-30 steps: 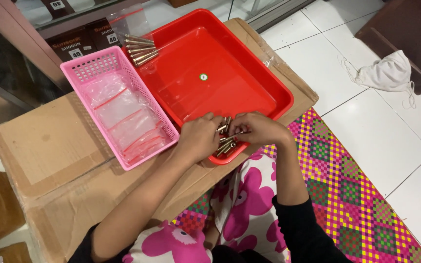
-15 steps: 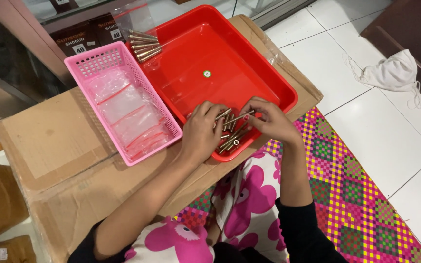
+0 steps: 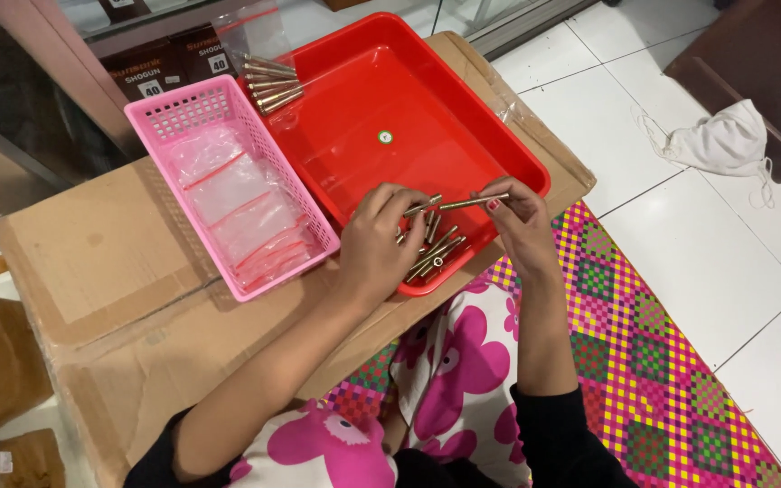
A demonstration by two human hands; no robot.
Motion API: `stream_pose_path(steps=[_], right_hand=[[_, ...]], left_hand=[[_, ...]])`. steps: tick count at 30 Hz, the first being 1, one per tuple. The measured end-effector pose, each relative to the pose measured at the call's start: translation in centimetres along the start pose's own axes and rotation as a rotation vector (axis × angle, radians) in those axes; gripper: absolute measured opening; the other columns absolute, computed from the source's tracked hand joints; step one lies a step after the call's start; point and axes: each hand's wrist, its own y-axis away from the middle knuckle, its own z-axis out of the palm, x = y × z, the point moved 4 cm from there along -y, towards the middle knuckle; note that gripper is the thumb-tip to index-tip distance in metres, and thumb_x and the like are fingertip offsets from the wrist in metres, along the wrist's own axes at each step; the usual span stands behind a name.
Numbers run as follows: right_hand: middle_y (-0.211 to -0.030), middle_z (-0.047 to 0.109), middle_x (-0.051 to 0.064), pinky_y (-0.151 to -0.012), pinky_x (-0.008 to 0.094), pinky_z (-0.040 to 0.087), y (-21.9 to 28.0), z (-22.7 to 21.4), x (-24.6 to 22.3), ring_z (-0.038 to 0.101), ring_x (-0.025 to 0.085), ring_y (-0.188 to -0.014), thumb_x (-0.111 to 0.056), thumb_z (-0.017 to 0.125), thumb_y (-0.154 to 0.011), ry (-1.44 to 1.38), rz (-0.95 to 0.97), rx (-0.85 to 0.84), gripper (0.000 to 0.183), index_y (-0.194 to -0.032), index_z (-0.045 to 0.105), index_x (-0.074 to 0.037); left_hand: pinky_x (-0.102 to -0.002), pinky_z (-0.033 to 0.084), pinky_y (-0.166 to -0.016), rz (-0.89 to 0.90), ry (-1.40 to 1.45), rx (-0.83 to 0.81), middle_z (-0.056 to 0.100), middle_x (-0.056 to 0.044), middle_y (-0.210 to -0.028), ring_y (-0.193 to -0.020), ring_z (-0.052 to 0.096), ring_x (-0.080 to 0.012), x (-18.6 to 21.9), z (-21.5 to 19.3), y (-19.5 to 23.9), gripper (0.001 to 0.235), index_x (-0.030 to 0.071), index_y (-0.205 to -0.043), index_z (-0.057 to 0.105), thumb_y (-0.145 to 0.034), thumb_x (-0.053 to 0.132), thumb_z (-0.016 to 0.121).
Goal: Assembling bolts by sliding washers onto them and organizing them into a tray.
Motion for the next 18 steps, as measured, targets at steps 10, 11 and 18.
stream_pose_path(steps=[10, 11, 18], right_hand=[[-0.091, 0.054, 0.009, -0.112, 0.046, 0.048, 0.4, 1.3, -1.4, 0.057, 0.015, -0.097, -0.007, 0.064, -0.098, -0.003, -0.032, 0.015, 0.014, -0.099, 0.065, 0.008], [-0.091, 0.054, 0.009, -0.113, 0.045, 0.048, 0.4, 1.3, -1.6, 0.057, 0.014, -0.096, -0.008, 0.065, -0.097, -0.010, -0.032, 0.023, 0.014, -0.099, 0.065, 0.007], [-0.091, 0.056, 0.009, -0.113, 0.043, 0.045, 1.1, 3.0, -2.6, 0.057, 0.014, -0.099, 0.000, 0.065, -0.096, 0.238, -0.077, -0.039, 0.007, -0.099, 0.068, 0.005]], left_hand=[[-0.041, 0.052, -0.085, -0.075, -0.155, -0.176, 0.072, 0.001, -0.088, -0.102, 0.067, -0.0240, -3.0, 2.2, 1.5, 0.017, 0.018, -0.098, 0.071, -0.082, 0.017, 0.077], [-0.040, 0.050, -0.087, -0.113, -0.209, -0.259, 0.072, 0.002, -0.087, -0.100, 0.066, -0.0227, -3.5, 2.8, 1.6, 0.017, 0.019, -0.098, 0.072, -0.082, 0.020, 0.077], [-0.040, 0.045, -0.092, -0.085, -0.312, -0.258, 0.070, 0.001, -0.089, -0.103, 0.061, -0.0224, -2.6, 2.4, 2.0, 0.020, 0.018, -0.100, 0.069, -0.082, 0.020, 0.076]])
